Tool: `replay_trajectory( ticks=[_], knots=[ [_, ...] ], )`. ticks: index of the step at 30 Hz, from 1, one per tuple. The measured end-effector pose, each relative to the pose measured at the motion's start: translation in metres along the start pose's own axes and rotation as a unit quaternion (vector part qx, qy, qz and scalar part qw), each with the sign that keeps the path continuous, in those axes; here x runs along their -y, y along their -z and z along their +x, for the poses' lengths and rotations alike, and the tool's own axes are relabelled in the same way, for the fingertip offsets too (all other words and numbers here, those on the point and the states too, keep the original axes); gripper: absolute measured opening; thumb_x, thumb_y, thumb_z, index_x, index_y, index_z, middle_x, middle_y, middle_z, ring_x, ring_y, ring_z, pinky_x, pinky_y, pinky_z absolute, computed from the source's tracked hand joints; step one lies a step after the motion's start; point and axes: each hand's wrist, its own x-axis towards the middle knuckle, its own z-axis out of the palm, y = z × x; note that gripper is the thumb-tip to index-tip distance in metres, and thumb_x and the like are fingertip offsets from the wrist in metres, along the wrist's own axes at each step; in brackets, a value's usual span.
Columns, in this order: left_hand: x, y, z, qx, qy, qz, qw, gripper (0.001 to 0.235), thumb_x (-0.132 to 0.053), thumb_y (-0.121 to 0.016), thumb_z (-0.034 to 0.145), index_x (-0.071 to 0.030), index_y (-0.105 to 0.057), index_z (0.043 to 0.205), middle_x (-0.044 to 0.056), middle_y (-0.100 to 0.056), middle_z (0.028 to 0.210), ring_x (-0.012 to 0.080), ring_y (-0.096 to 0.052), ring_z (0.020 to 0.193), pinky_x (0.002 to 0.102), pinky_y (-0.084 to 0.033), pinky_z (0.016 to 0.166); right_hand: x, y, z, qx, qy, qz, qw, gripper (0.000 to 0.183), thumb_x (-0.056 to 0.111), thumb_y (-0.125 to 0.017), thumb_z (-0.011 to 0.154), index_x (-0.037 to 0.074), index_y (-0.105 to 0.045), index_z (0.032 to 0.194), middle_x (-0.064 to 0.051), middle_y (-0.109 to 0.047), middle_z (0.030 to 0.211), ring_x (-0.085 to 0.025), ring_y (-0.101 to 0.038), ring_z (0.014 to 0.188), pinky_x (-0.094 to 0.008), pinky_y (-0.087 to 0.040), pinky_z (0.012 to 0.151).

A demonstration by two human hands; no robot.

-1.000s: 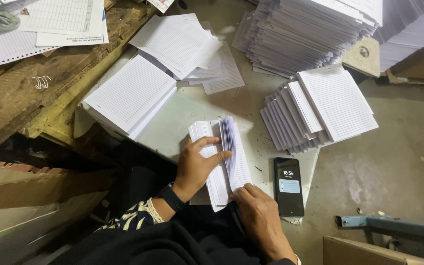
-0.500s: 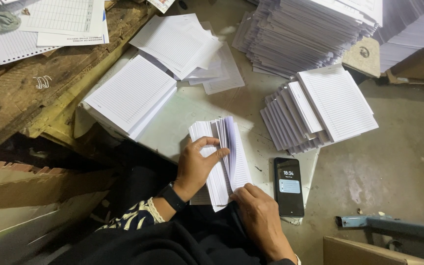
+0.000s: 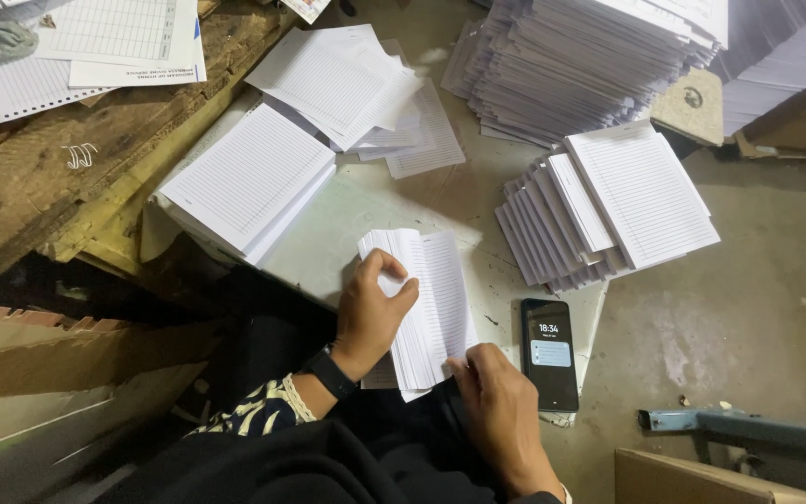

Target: Counting and inspecting stacks of lined paper by flipping through them manually on a work table.

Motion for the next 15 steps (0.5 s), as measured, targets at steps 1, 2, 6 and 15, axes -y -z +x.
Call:
replay_trajectory(
  ticks=[1, 2, 6, 15],
  knots=[
    [-0.002, 0.002, 0.0, -0.001, 0.0, 0.0, 1.0, 0.019, -0.013, -0.072, 0.076, -0.015, -0.053, 0.08, -0.002, -0.061, 0.081, 0.0194, -0.057, 0.088, 0.034, -0.048, 0.073, 0.006, 0.003, 0.001, 0.0, 0.0, 0.0, 1.0, 0.026, 0.032, -0.058, 0.092, 0.012, -0.047, 0.078, -0.002, -0.054, 0.072, -0.024, -0.049, 0.061, -0.039, -0.039, 0.055],
    [-0.003, 0.003, 0.0, 0.0, -0.044, -0.018, 0.999, 0.021, -0.009, -0.07, 0.078, -0.014, -0.056, 0.092, -0.001, -0.064, 0.092, 0.0207, -0.059, 0.094, 0.034, -0.047, 0.082, 0.012, 0.007, 0.001, -0.015, 0.059, 0.016, 0.998, 0.022, 0.025, -0.059, 0.091, 0.012, -0.049, 0.076, -0.001, -0.053, 0.071, -0.022, -0.048, 0.058, -0.037, -0.038, 0.052],
    [-0.001, 0.002, 0.002, 0.028, -0.046, -0.024, 0.998, 0.023, -0.011, -0.065, 0.082, -0.012, -0.073, 0.103, 0.004, -0.074, 0.095, 0.0187, -0.064, 0.081, 0.032, -0.053, 0.078, 0.023, 0.015, 0.002, -0.002, 0.136, 0.046, 0.99, 0.019, 0.015, -0.062, 0.088, 0.011, -0.053, 0.073, 0.0, -0.048, 0.066, -0.02, -0.046, 0.054, -0.033, -0.035, 0.049],
    [-0.01, 0.007, 0.001, 0.038, 0.001, -0.003, 0.999, 0.041, -0.042, -0.082, 0.068, -0.014, -0.074, 0.097, 0.005, -0.072, 0.089, 0.0196, -0.066, 0.086, 0.031, -0.055, 0.069, 0.019, 0.013, 0.004, -0.012, 0.176, -0.006, 0.984, 0.01, 0.009, -0.061, 0.081, 0.016, -0.061, 0.074, 0.002, -0.052, 0.065, -0.02, -0.049, 0.051, -0.035, -0.036, 0.043]
  ],
)
